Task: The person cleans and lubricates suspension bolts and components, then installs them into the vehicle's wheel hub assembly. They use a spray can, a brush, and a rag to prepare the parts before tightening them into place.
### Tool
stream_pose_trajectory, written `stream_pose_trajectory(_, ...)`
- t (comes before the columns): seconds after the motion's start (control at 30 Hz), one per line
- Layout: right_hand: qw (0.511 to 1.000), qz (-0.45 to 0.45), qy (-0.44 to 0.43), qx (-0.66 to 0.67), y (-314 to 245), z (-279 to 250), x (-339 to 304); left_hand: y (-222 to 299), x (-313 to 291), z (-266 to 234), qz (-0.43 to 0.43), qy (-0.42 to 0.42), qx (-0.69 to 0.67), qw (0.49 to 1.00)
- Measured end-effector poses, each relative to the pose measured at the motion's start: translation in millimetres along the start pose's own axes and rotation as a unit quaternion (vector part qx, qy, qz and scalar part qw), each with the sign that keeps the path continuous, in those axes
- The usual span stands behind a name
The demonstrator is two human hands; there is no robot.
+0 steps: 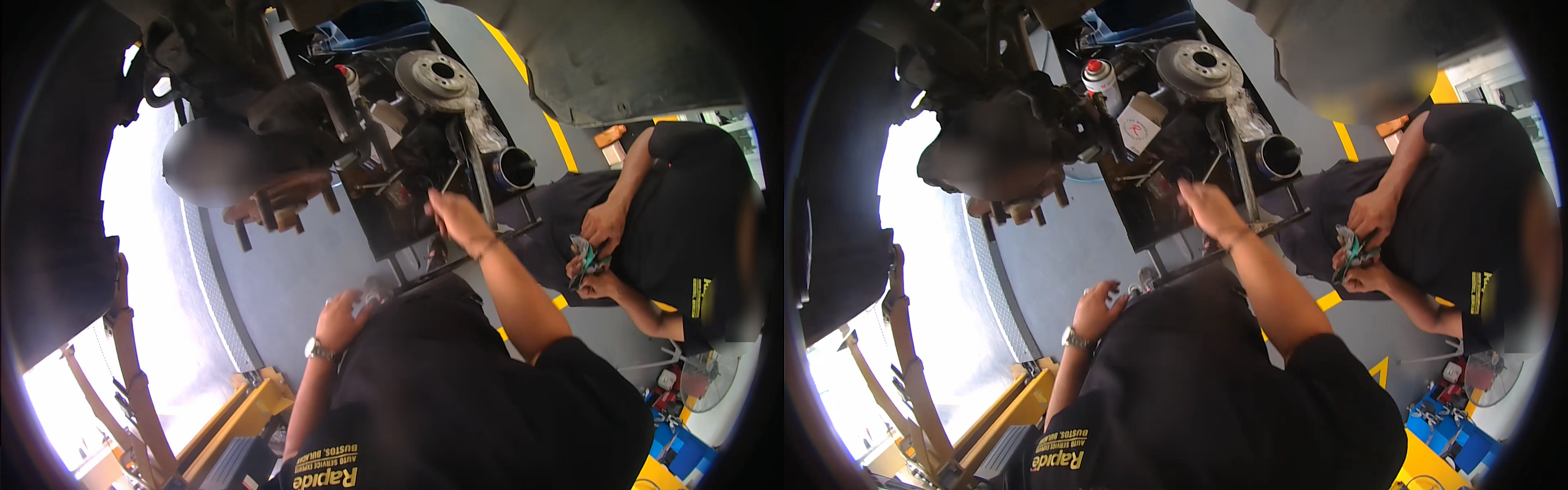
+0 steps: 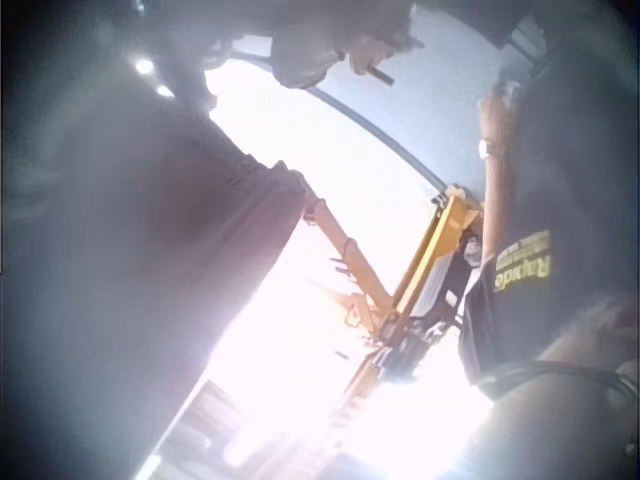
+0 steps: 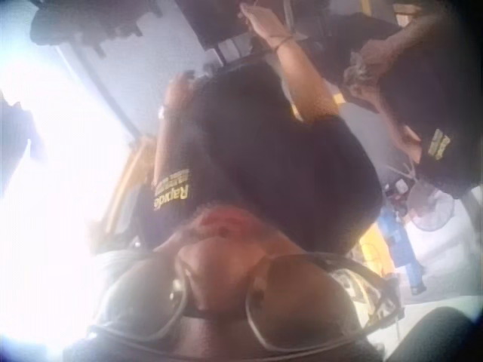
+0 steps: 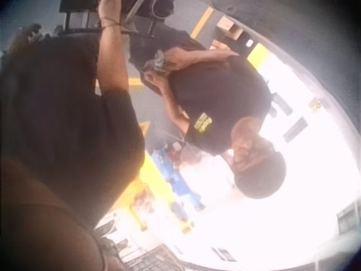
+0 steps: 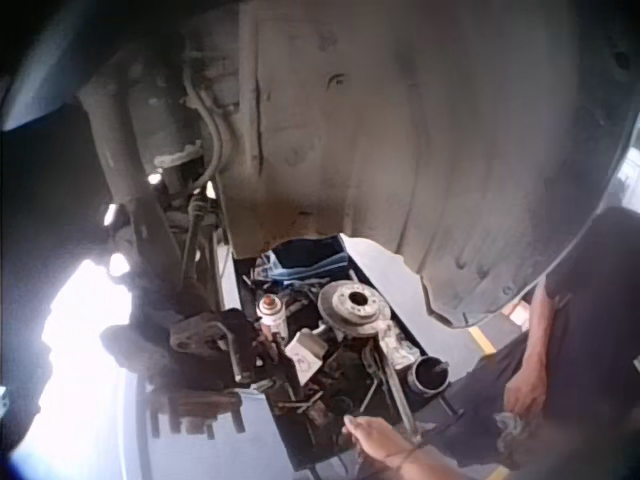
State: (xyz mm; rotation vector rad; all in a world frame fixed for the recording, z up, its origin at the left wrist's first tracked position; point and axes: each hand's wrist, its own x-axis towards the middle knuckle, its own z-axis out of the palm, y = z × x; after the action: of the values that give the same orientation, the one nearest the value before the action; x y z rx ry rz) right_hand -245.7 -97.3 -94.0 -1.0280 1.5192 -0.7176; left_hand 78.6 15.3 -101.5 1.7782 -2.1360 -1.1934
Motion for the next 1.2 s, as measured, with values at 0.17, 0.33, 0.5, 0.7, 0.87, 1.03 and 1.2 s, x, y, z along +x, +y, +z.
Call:
stream_pose_trajectory(0.17, 0.995, -0.004, 0.044, -0.085, 68, 33, -23, -39, -43, 1, -0.113, 0.013, -0.006, 0.994)
stream_pose_trajectory(0.33, 0.918, -0.26, 0.175, -0.243, 25, 51, 73, -55, -43, -2, -0.183, -0.016, 0.028, 0.983)
stream_pose_trajectory(0.5, 0.867, -0.174, 0.073, -0.462, 7, 56, 159, -24, 4, 2, -0.14, 0.101, 0.012, 0.985)
stream_pose_trajectory(0.7, 0.832, -0.149, 0.121, -0.52, 20, 78, 174, 29, 39, 27, -0.087, 0.08, -0.018, 0.993)
stream_pose_trajectory(0.87, 0.821, -0.127, 0.127, -0.542, 15, 83, 178, 40, 39, 47, -0.102, 0.066, -0.057, 0.991)
stream_pose_trajectory(1.03, 0.836, -0.14, 0.103, -0.521, 1, 68, 165, 35, 39, 52, -0.12, 0.086, -0.022, 0.989)
stream_pose_trajectory(1.2, 0.821, -0.201, 0.06, -0.532, -26, 33, 143, 40, 42, 43, -0.126, 0.109, 0.0, 0.986)
